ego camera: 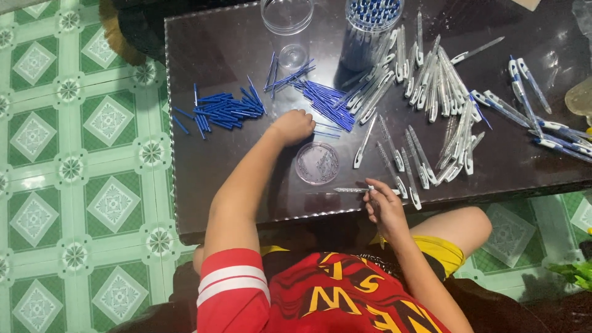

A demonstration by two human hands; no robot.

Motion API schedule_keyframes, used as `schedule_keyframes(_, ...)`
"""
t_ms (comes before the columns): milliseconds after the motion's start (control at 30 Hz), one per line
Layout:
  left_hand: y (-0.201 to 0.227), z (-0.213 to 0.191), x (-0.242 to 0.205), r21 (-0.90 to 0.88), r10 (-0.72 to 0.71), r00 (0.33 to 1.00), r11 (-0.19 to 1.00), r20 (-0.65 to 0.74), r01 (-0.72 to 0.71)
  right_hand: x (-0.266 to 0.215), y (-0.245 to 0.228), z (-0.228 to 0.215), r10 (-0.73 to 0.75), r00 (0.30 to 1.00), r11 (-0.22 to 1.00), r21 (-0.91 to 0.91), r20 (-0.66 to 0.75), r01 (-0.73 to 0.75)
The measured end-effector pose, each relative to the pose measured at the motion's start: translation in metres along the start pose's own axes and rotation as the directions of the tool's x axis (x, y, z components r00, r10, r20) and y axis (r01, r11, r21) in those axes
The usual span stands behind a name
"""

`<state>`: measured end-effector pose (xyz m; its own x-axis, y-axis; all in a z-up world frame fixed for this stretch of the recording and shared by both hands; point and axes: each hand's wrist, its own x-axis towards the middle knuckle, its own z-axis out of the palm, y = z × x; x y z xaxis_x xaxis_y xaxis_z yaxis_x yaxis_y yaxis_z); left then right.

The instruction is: Assembling ballpoint pens by manually inserting ink refills into clear plastic barrels.

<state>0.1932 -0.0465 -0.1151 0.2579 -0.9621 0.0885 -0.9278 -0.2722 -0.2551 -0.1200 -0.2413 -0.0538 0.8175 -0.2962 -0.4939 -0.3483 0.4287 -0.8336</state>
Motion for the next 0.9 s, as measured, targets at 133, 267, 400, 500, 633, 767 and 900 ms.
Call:
schedule_keyframes(133, 0.002, -0.014, 0.000, -0.008, -0.218, 0.971, 0.976, -0.100, 0.218, 0.003, -0.011, 0.006, -0.071, 0.997, 0.997, 0.010, 0.008, 0.071)
schedule_keyframes(267, 0.036, -0.072, -0.005, -0.877, -0.843, 0.538, 0.244, 0.019, 0.414, 0.007, -0.027, 0.023, -0.205, 0.977, 0.974, -0.088, 0.053, 0.210)
schedule_keyframes(400, 0.108, -0.093, -0.011, -0.957, -0.836, 0.481, -0.291, 0.264, 0.019, 0.000, -0.045, 0.056, -0.266, 0.959, 0.940, -0.194, 0.098, 0.280)
schedule_keyframes(500, 0.143, -0.103, -0.021, -0.899, -0.860, 0.416, -0.397, 0.295, -0.184, -0.006, -0.050, 0.067, -0.353, 0.907, 0.881, -0.246, 0.228, 0.404)
schedule_keyframes(633, 0.166, -0.124, -0.028, -0.883, -0.891, 0.318, -0.405, 0.324, -0.236, -0.012, -0.054, 0.070, -0.424, 0.841, 0.799, -0.298, 0.336, 0.522)
schedule_keyframes(767, 0.175, -0.152, -0.033, -0.890, -0.915, 0.265, -0.373, 0.306, -0.263, -0.024, -0.063, 0.077, -0.504, 0.759, 0.661, -0.381, 0.412, 0.646)
schedule_keyframes(900, 0.179, -0.174, -0.038, -0.895, -0.925, 0.237, -0.356, 0.297, -0.267, -0.030, -0.062, 0.080, -0.522, 0.737, 0.638, -0.376, 0.430, 0.672)
